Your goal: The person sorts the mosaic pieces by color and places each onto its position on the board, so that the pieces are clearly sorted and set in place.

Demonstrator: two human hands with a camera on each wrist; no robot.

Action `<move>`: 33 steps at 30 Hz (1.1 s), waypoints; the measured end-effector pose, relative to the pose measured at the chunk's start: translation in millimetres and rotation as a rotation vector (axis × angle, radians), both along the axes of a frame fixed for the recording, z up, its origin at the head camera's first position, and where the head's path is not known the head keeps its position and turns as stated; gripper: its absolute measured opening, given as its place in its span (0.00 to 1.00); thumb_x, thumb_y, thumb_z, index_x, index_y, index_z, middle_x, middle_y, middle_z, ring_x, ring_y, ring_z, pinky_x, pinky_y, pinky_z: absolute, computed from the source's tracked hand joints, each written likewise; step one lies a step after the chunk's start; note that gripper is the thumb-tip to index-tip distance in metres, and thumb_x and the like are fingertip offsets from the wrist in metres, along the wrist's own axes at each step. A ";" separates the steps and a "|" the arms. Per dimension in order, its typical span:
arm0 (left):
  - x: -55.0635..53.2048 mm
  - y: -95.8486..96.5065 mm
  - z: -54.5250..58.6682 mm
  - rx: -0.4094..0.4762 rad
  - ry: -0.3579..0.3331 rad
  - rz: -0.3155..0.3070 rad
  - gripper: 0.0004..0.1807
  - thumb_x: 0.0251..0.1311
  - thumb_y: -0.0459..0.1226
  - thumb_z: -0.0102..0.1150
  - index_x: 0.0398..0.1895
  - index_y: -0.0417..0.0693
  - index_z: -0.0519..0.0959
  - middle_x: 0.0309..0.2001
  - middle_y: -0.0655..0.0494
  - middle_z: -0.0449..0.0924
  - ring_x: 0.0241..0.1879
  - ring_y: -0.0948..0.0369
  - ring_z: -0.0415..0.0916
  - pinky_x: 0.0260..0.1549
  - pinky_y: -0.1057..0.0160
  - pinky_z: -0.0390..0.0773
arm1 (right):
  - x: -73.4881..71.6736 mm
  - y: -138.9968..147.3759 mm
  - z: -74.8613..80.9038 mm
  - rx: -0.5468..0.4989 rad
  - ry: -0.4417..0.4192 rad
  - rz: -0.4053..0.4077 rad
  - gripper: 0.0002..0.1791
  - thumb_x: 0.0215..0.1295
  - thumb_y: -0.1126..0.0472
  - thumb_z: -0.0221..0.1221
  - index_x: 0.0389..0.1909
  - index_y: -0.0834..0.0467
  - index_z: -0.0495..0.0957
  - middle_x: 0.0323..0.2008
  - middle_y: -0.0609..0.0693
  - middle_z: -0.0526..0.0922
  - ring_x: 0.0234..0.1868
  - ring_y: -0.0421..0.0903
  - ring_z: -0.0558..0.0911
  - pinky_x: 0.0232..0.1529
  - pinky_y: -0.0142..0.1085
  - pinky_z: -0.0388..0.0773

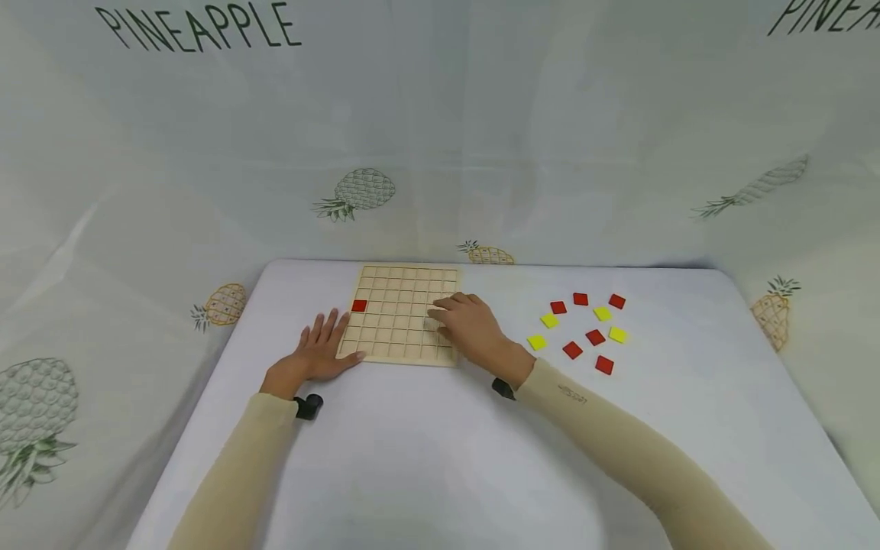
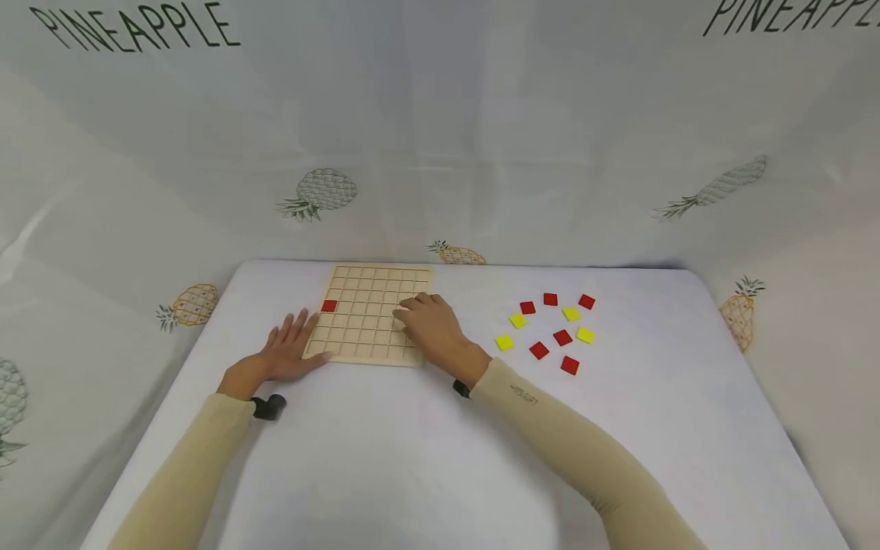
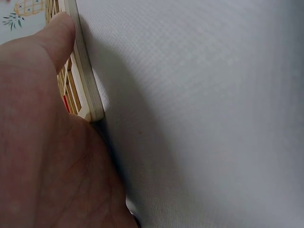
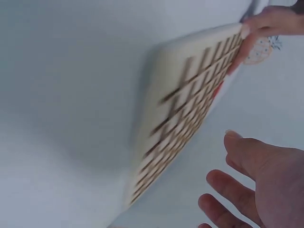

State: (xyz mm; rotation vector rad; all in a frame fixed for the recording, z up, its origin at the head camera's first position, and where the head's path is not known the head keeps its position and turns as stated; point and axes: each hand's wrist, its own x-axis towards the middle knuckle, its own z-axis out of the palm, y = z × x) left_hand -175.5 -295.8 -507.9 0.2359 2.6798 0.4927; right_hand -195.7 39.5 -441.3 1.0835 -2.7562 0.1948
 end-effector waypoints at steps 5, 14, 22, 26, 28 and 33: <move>0.7 0.8 0.8 0.006 -0.001 0.002 0.63 0.69 0.76 0.39 0.86 0.40 0.32 0.85 0.36 0.20 0.83 0.36 0.17 0.77 0.33 0.23 | 11.8 44.0 -3.2 -0.023 0.002 -0.053 0.23 0.65 0.61 0.74 0.61 0.55 0.86 0.63 0.52 0.85 0.63 0.52 0.81 0.66 0.48 0.77; 1.2 -1.2 1.8 0.014 0.003 0.000 0.66 0.65 0.80 0.35 0.86 0.40 0.32 0.85 0.36 0.19 0.82 0.36 0.16 0.76 0.32 0.22 | 29.9 109.9 -11.4 -0.056 -0.010 -0.139 0.24 0.64 0.61 0.75 0.62 0.58 0.86 0.63 0.56 0.85 0.63 0.56 0.82 0.66 0.52 0.78; 1.7 2.0 3.3 0.021 -0.005 0.000 0.66 0.66 0.79 0.35 0.86 0.40 0.32 0.85 0.36 0.19 0.82 0.36 0.16 0.76 0.32 0.21 | 45.2 157.5 -15.2 -0.067 -0.018 -0.210 0.26 0.61 0.63 0.76 0.61 0.60 0.86 0.61 0.59 0.86 0.62 0.59 0.82 0.64 0.56 0.78; 1.7 3.7 4.1 0.025 -0.003 -0.004 0.65 0.67 0.78 0.37 0.86 0.40 0.32 0.85 0.36 0.19 0.82 0.35 0.16 0.76 0.32 0.21 | 53.7 178.9 -14.3 -0.046 -0.025 -0.253 0.26 0.61 0.64 0.76 0.61 0.61 0.85 0.60 0.59 0.86 0.61 0.59 0.81 0.63 0.59 0.78; 2.0 4.3 4.6 0.033 0.001 -0.002 0.64 0.68 0.76 0.40 0.86 0.39 0.33 0.84 0.35 0.20 0.82 0.34 0.16 0.76 0.32 0.21 | 58.5 189.4 -15.1 -0.040 -0.023 -0.264 0.25 0.61 0.65 0.76 0.60 0.61 0.86 0.60 0.59 0.86 0.61 0.60 0.82 0.63 0.60 0.78; 1.4 3.6 3.3 0.017 0.008 0.001 0.61 0.72 0.72 0.42 0.86 0.38 0.34 0.84 0.34 0.21 0.82 0.34 0.18 0.76 0.31 0.23 | 69.7 212.3 -18.8 -0.030 -0.015 -0.279 0.25 0.58 0.67 0.77 0.58 0.63 0.86 0.58 0.61 0.87 0.59 0.62 0.82 0.60 0.61 0.79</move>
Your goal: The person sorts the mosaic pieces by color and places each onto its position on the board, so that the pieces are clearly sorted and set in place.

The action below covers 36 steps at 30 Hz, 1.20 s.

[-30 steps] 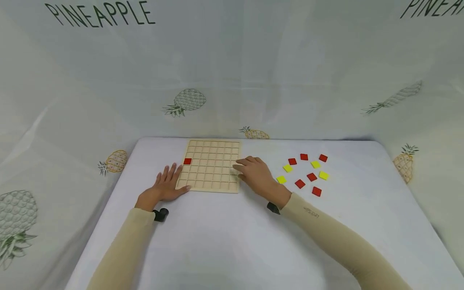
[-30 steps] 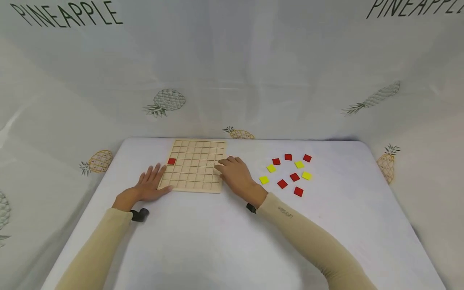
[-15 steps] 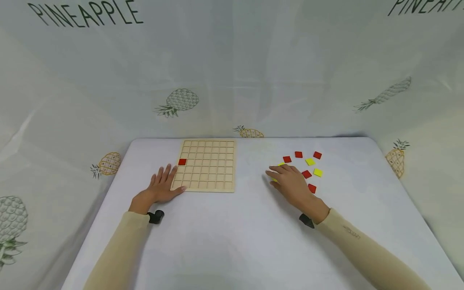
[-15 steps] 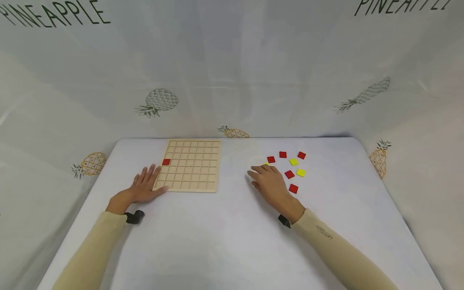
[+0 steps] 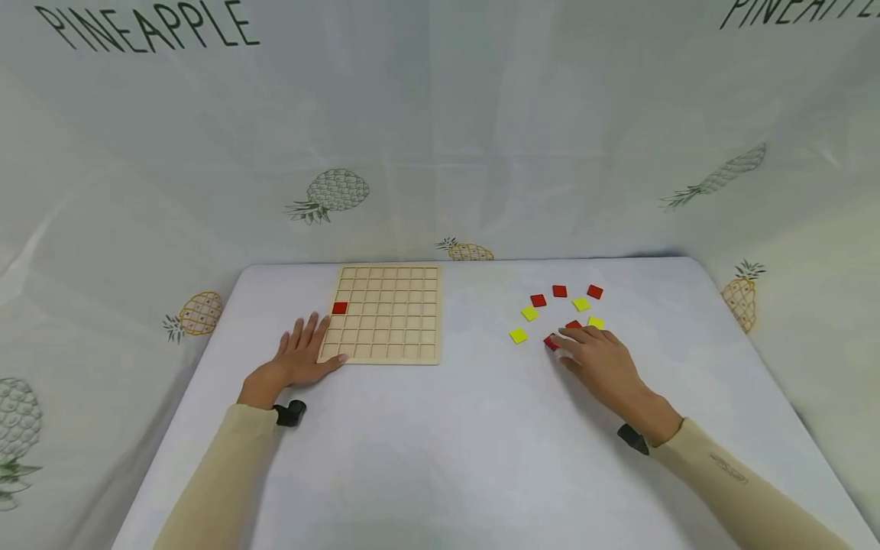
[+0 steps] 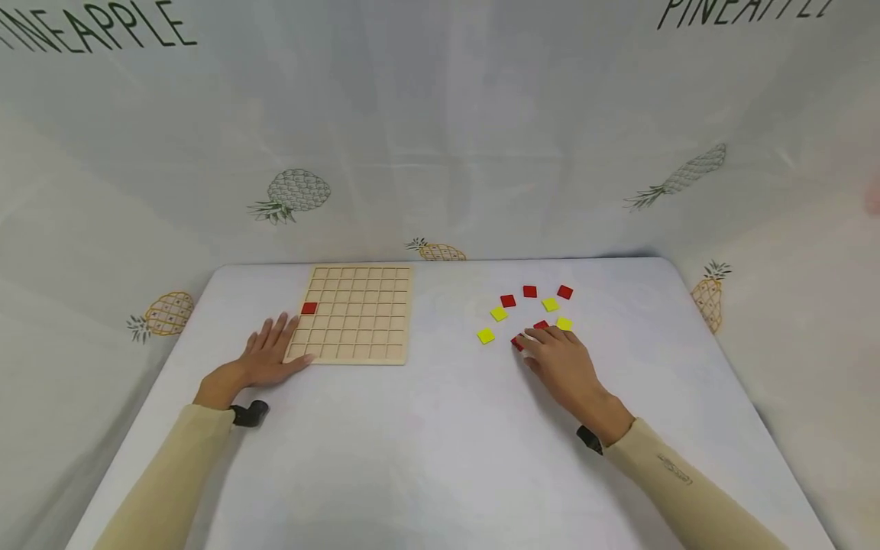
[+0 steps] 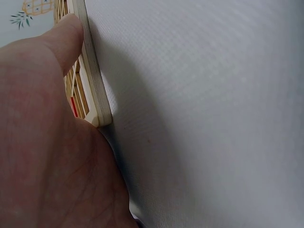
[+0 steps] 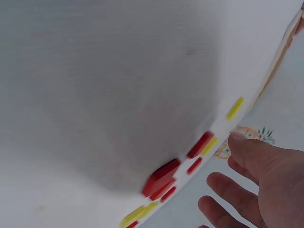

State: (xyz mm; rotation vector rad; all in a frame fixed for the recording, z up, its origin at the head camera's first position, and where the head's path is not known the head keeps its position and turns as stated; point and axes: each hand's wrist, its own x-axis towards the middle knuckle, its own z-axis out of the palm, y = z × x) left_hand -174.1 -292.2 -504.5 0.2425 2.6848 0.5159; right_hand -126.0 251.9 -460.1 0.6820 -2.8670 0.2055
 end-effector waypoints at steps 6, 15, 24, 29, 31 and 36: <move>-0.1 -1.9 -3.7 -0.005 0.012 -0.004 0.60 0.73 0.70 0.44 0.86 0.39 0.34 0.85 0.34 0.22 0.82 0.33 0.18 0.76 0.30 0.23 | 9.1 20.3 -3.9 0.010 0.017 -0.026 0.26 0.56 0.69 0.78 0.57 0.64 0.87 0.55 0.62 0.88 0.57 0.63 0.83 0.57 0.60 0.81; 2.7 -1.2 -0.1 0.018 0.021 0.001 0.59 0.73 0.68 0.47 0.85 0.36 0.35 0.84 0.33 0.23 0.82 0.32 0.19 0.76 0.30 0.23 | 10.2 33.0 -9.9 0.028 -0.022 -0.043 0.24 0.58 0.68 0.76 0.57 0.63 0.87 0.54 0.64 0.88 0.56 0.64 0.84 0.55 0.62 0.82; 1.1 -1.0 -1.9 0.018 0.028 0.000 0.61 0.71 0.72 0.44 0.85 0.36 0.36 0.84 0.32 0.23 0.82 0.32 0.19 0.76 0.29 0.23 | 9.4 32.8 -13.0 0.052 -0.054 -0.050 0.24 0.58 0.68 0.76 0.57 0.62 0.87 0.54 0.62 0.88 0.55 0.63 0.84 0.54 0.62 0.83; 2.7 0.0 -0.6 0.025 0.035 -0.001 0.61 0.71 0.71 0.44 0.85 0.36 0.36 0.84 0.32 0.23 0.82 0.32 0.19 0.75 0.29 0.23 | 9.4 30.3 -11.9 0.043 -0.042 -0.045 0.22 0.59 0.69 0.76 0.55 0.62 0.88 0.52 0.61 0.89 0.53 0.62 0.84 0.53 0.60 0.84; 3.0 0.1 -0.2 0.021 0.034 -0.001 0.61 0.72 0.71 0.44 0.85 0.36 0.36 0.84 0.32 0.23 0.82 0.32 0.19 0.76 0.29 0.23 | 9.5 29.1 -11.7 0.036 -0.032 -0.042 0.20 0.59 0.69 0.76 0.54 0.62 0.89 0.50 0.60 0.90 0.52 0.61 0.85 0.52 0.60 0.84; 3.2 0.6 0.0 0.024 0.034 0.000 0.61 0.71 0.72 0.43 0.85 0.35 0.36 0.84 0.32 0.23 0.82 0.32 0.19 0.76 0.29 0.23 | 9.6 26.8 -12.3 0.037 -0.028 -0.041 0.19 0.58 0.69 0.76 0.51 0.61 0.90 0.45 0.59 0.90 0.48 0.60 0.85 0.50 0.59 0.85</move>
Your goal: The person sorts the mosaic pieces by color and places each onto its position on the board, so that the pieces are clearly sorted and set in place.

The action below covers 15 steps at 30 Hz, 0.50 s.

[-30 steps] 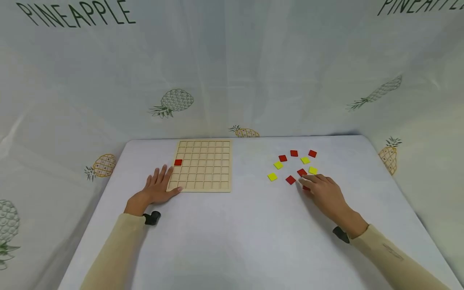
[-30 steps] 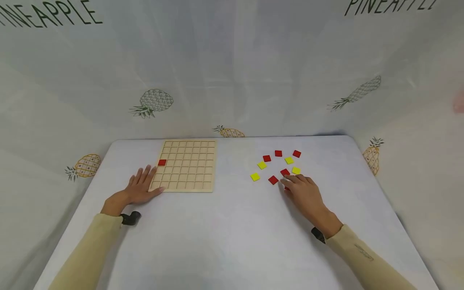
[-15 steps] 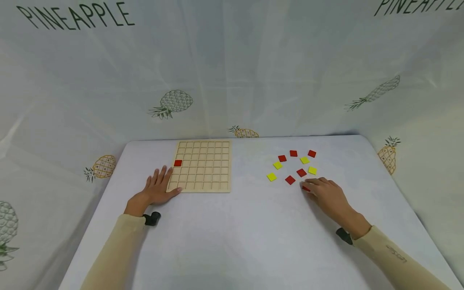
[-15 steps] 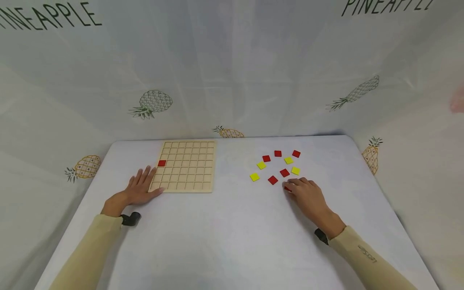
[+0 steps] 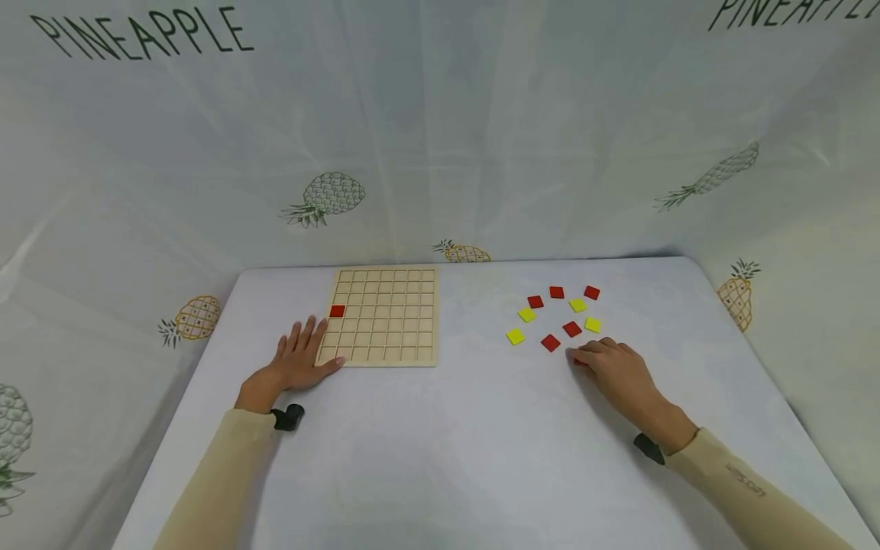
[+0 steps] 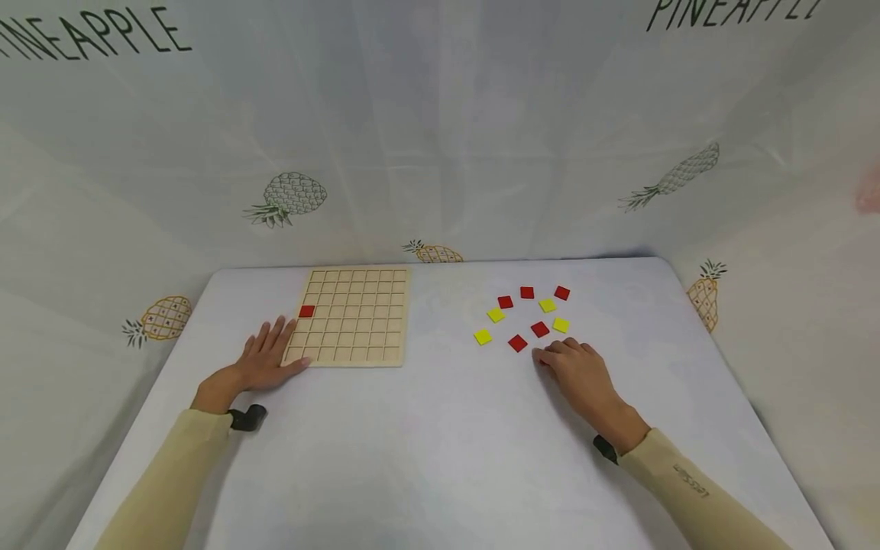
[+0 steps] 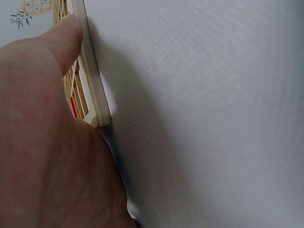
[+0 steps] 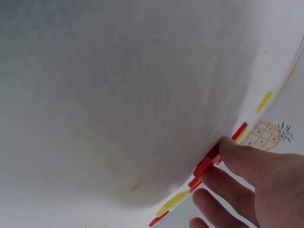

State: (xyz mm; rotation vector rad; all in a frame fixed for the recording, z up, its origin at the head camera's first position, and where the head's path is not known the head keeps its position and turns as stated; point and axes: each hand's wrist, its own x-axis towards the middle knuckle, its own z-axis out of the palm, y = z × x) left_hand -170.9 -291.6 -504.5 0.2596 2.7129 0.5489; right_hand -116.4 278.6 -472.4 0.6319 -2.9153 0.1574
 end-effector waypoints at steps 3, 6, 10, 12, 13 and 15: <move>0.8 0.4 0.9 0.007 -0.002 -0.001 0.62 0.70 0.73 0.42 0.85 0.35 0.36 0.84 0.32 0.23 0.82 0.32 0.19 0.76 0.30 0.23 | 0.2 -1.0 0.4 0.013 0.001 0.004 0.18 0.57 0.70 0.76 0.50 0.61 0.90 0.44 0.58 0.90 0.48 0.60 0.84 0.50 0.59 0.85; 1.5 0.7 1.8 0.011 -0.001 -0.002 0.63 0.70 0.74 0.41 0.85 0.35 0.36 0.84 0.32 0.23 0.82 0.32 0.19 0.76 0.30 0.23 | 0.9 -1.9 1.8 0.037 0.021 0.022 0.18 0.56 0.71 0.77 0.49 0.61 0.90 0.43 0.58 0.90 0.48 0.59 0.84 0.50 0.57 0.85; 1.5 0.3 1.2 0.008 0.004 -0.002 0.62 0.71 0.73 0.42 0.85 0.36 0.36 0.84 0.32 0.23 0.82 0.32 0.19 0.76 0.30 0.23 | 2.4 -2.3 3.0 0.069 0.070 0.059 0.19 0.53 0.71 0.79 0.48 0.60 0.90 0.42 0.58 0.89 0.47 0.59 0.84 0.49 0.54 0.85; 1.8 0.3 1.0 0.005 0.005 -0.003 0.62 0.71 0.73 0.42 0.85 0.36 0.36 0.84 0.32 0.23 0.82 0.32 0.19 0.76 0.30 0.23 | 3.1 -2.5 3.1 0.081 0.086 0.071 0.20 0.52 0.70 0.79 0.47 0.60 0.90 0.41 0.58 0.89 0.47 0.59 0.83 0.48 0.54 0.85; 1.9 0.2 1.0 0.005 0.005 -0.002 0.62 0.71 0.73 0.42 0.85 0.36 0.36 0.84 0.32 0.23 0.82 0.32 0.19 0.76 0.30 0.23 | 3.3 -2.3 2.8 0.086 0.090 0.072 0.20 0.52 0.70 0.79 0.47 0.60 0.90 0.42 0.58 0.89 0.47 0.59 0.83 0.48 0.54 0.85; 2.4 0.3 1.0 0.008 0.002 -0.001 0.63 0.70 0.74 0.42 0.85 0.36 0.36 0.84 0.32 0.23 0.82 0.32 0.19 0.76 0.30 0.23 | 3.5 -2.2 2.8 0.092 0.088 0.071 0.20 0.52 0.71 0.79 0.48 0.60 0.90 0.42 0.58 0.89 0.48 0.59 0.83 0.49 0.54 0.85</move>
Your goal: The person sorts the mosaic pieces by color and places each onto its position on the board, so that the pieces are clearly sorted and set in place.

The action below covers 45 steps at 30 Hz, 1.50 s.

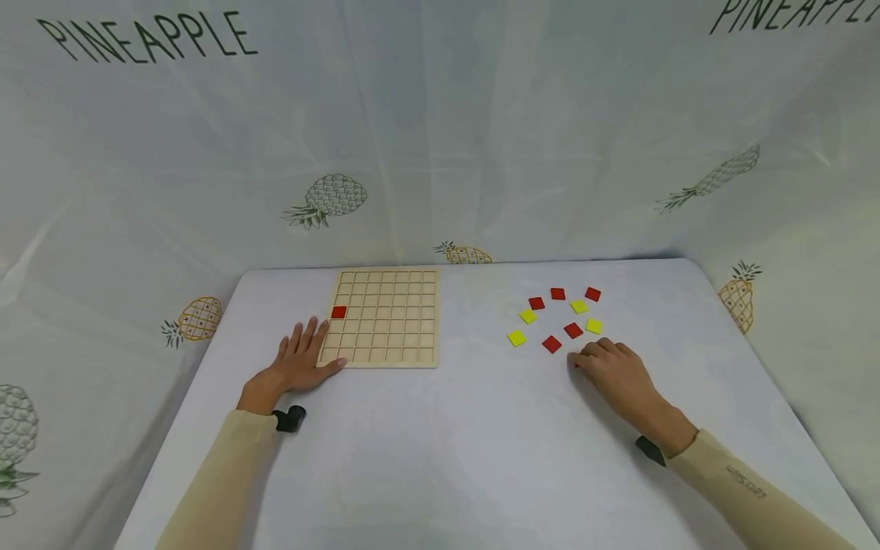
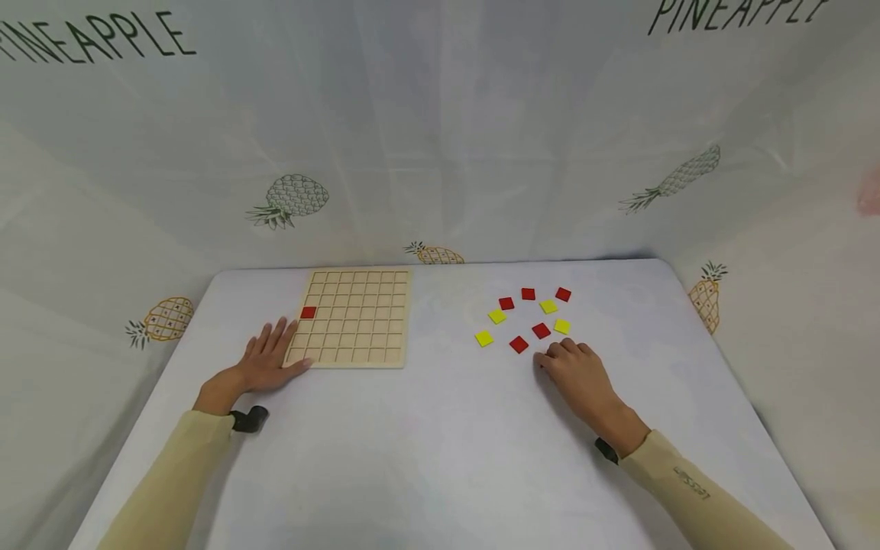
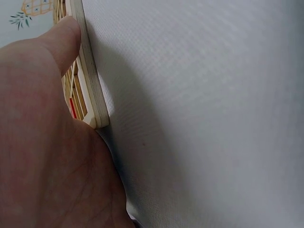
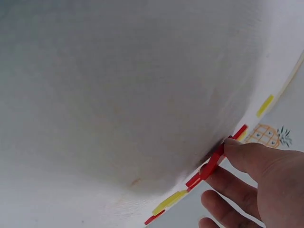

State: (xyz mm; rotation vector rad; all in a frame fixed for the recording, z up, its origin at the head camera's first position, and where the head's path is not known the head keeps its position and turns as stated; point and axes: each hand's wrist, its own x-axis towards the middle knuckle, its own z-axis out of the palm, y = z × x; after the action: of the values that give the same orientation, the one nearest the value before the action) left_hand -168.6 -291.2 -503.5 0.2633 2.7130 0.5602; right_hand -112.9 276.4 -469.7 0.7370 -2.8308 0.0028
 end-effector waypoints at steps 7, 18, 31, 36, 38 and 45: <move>3.4 1.1 2.8 -0.006 -0.001 0.008 0.61 0.71 0.72 0.43 0.85 0.36 0.37 0.84 0.32 0.24 0.82 0.33 0.19 0.76 0.30 0.23 | -2.6 -4.8 5.4 0.009 -0.036 -0.019 0.20 0.56 0.69 0.78 0.51 0.61 0.89 0.46 0.59 0.88 0.52 0.60 0.82 0.54 0.57 0.83; 5.2 1.4 7.6 0.002 -0.015 0.022 0.59 0.73 0.69 0.45 0.86 0.37 0.36 0.85 0.33 0.23 0.82 0.33 0.18 0.76 0.31 0.22 | -11.9 -25.2 15.7 -0.066 0.067 0.074 0.22 0.50 0.71 0.80 0.48 0.60 0.90 0.43 0.56 0.89 0.48 0.57 0.83 0.49 0.54 0.86; 1.5 -1.5 2.1 0.002 -0.016 0.025 0.63 0.69 0.74 0.43 0.85 0.36 0.36 0.84 0.33 0.23 0.82 0.33 0.18 0.76 0.31 0.21 | -33.6 -71.4 23.2 -0.117 0.070 0.148 0.21 0.55 0.68 0.79 0.51 0.59 0.90 0.45 0.54 0.90 0.51 0.55 0.84 0.53 0.51 0.84; -0.9 -3.4 -1.9 -0.007 -0.011 0.023 0.63 0.70 0.74 0.43 0.85 0.36 0.36 0.85 0.33 0.23 0.82 0.33 0.18 0.76 0.31 0.22 | -43.0 -93.3 25.2 -0.158 0.081 0.197 0.19 0.57 0.68 0.78 0.51 0.59 0.90 0.45 0.54 0.90 0.52 0.55 0.84 0.53 0.50 0.85; -1.2 -3.8 -3.0 -0.013 -0.007 0.020 0.62 0.70 0.73 0.43 0.86 0.37 0.36 0.85 0.33 0.23 0.82 0.33 0.19 0.76 0.31 0.22 | -46.6 -102.6 26.5 -0.172 0.075 0.209 0.18 0.58 0.68 0.77 0.51 0.59 0.90 0.46 0.54 0.90 0.51 0.55 0.84 0.51 0.49 0.86; -1.9 -1.6 -1.6 -0.028 -0.009 0.016 0.63 0.69 0.75 0.42 0.86 0.38 0.35 0.85 0.34 0.24 0.83 0.34 0.20 0.77 0.32 0.23 | -59.7 -137.4 26.5 -0.177 0.071 0.230 0.17 0.60 0.66 0.77 0.51 0.57 0.91 0.46 0.52 0.91 0.51 0.52 0.84 0.50 0.43 0.84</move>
State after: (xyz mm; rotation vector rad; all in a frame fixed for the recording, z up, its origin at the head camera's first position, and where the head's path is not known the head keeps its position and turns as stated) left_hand -170.5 -292.9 -505.1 0.2312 2.7139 0.5260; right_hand -172.6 139.0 -443.2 0.9939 -2.6204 0.2549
